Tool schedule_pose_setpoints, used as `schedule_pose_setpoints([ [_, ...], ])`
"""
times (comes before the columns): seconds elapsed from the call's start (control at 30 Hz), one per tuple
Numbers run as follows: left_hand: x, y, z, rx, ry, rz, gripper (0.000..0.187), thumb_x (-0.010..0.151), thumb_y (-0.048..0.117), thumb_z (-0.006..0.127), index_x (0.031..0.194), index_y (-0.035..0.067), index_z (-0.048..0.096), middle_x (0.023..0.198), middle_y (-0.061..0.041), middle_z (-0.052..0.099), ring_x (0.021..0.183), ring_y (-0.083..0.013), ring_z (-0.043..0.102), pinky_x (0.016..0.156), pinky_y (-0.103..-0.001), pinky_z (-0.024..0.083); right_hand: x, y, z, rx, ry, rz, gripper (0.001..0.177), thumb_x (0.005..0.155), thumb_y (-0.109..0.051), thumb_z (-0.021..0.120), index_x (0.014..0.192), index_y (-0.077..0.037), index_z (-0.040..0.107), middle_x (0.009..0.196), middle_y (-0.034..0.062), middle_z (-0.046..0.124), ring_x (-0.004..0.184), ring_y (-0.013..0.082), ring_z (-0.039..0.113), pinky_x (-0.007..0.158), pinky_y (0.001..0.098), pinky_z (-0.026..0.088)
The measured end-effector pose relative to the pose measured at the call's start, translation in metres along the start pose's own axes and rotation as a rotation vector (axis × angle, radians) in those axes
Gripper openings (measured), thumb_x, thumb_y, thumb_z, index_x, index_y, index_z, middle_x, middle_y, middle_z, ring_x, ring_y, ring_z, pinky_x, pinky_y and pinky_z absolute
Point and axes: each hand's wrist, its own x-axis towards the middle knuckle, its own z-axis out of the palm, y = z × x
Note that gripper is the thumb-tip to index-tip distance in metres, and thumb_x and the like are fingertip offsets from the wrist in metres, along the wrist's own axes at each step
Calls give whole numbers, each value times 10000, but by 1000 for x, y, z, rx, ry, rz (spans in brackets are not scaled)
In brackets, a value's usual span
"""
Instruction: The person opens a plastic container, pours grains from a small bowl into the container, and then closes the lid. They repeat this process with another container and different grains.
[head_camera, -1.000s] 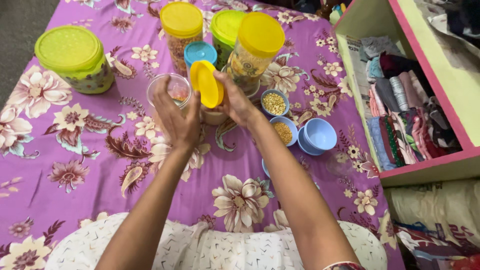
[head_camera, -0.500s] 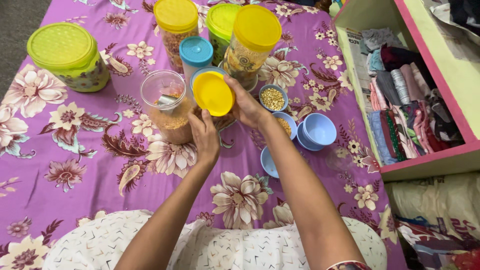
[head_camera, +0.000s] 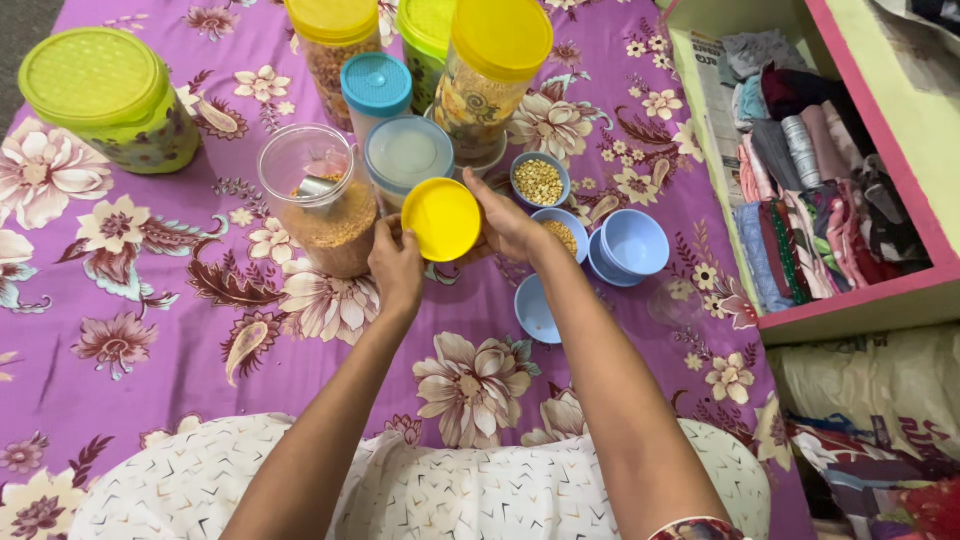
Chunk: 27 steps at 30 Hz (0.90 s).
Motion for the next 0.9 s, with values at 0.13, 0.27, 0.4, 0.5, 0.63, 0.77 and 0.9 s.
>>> schedule_pose_setpoints([
  [0.13, -2, -6, 6, 31, -48, -113, 274, 953, 131, 581, 1188, 9, 653, 966, -163, 756, 823, -271, 758, 740, -380, 581, 9, 22, -16, -34, 27, -22, 789, 921, -718, 424, 1341, -71, 591, 1189, 132, 727, 1022, 272, 745, 824, 517, 642],
  [0.27, -2, -23, 14, 69, -98, -195, 284, 950, 140, 577, 1194, 16, 651, 964, -175, 753, 818, -313, 748, 754, -408, 576, 21, 46, -35, -6, 34, -47, 671, 954, -623, 506, 1295, -57, 629, 1147, 113, 737, 963, 248, 755, 787, 471, 645],
  [0.4, 3, -46, 21, 157, -77, -48, 268, 942, 146, 609, 1163, 8, 674, 1011, -193, 758, 918, -304, 748, 844, -405, 562, 28, 64, -52, -132, 94, -22, 564, 988, -553, 523, 1249, -71, 658, 1075, 95, 748, 894, 213, 748, 741, 410, 633],
  [0.5, 7, -61, 24, 187, -102, -50, 264, 934, 153, 626, 1149, 10, 683, 1033, -192, 760, 954, -306, 747, 872, -409, 559, 34, 75, -60, -163, 98, 4, 510, 1002, -506, 519, 1214, -67, 671, 1029, 84, 754, 863, 214, 744, 731, 395, 632],
  [0.63, 7, -72, 26, 218, -133, -99, 260, 937, 167, 638, 1142, 17, 691, 1034, -190, 765, 962, -308, 746, 884, -410, 556, 37, 87, -63, -250, 158, 25, 477, 1013, -479, 501, 1193, -73, 675, 1000, 52, 745, 844, 182, 729, 723, 381, 624],
  [0.77, 6, -73, 23, 225, -149, -80, 266, 939, 163, 636, 1147, 6, 688, 1059, -186, 766, 983, -304, 747, 900, -405, 559, 39, 94, -62, -329, 206, 62, 475, 1018, -480, 494, 1185, -79, 686, 957, 52, 730, 769, 176, 688, 642, 334, 573],
  [0.9, 7, -74, 24, 219, -186, -112, 279, 945, 165, 625, 1161, -2, 680, 1079, -180, 763, 992, -298, 749, 905, -405, 562, 50, 111, -72, -402, 234, 44, 475, 1019, -473, 477, 1157, -71, 690, 874, 30, 687, 692, 167, 631, 558, 318, 495],
])
